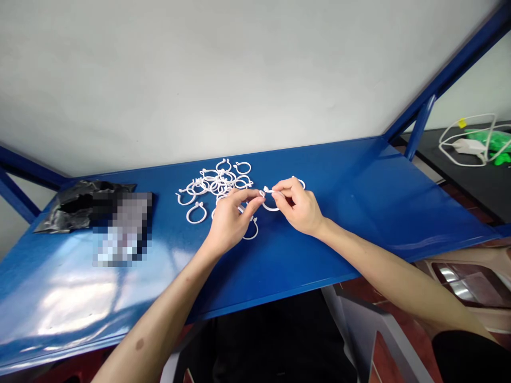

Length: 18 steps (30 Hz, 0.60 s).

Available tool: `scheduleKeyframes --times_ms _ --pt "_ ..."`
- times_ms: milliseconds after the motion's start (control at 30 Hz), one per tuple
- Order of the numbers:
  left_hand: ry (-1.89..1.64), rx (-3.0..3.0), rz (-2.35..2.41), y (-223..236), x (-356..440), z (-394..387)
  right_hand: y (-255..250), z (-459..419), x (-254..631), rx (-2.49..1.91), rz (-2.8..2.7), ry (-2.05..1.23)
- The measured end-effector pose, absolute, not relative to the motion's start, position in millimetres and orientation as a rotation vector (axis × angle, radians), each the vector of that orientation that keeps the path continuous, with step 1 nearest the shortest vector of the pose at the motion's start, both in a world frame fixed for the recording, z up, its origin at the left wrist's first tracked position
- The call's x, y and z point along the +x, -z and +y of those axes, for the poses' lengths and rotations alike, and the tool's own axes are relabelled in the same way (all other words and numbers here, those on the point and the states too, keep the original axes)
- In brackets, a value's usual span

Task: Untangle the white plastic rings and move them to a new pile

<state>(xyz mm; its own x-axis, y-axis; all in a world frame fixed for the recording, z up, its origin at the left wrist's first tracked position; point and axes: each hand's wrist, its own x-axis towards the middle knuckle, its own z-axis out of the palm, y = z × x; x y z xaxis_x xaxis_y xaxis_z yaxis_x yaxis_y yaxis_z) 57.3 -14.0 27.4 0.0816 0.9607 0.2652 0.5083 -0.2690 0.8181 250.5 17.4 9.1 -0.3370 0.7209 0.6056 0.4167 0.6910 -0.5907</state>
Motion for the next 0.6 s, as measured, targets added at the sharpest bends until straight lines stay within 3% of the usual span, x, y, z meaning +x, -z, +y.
scheduleKeyframes --times_ms 600 --pt "-1.223 1.848 1.465 -16 59 -15 -10 15 252 -0.719 -2.146 -0.545"
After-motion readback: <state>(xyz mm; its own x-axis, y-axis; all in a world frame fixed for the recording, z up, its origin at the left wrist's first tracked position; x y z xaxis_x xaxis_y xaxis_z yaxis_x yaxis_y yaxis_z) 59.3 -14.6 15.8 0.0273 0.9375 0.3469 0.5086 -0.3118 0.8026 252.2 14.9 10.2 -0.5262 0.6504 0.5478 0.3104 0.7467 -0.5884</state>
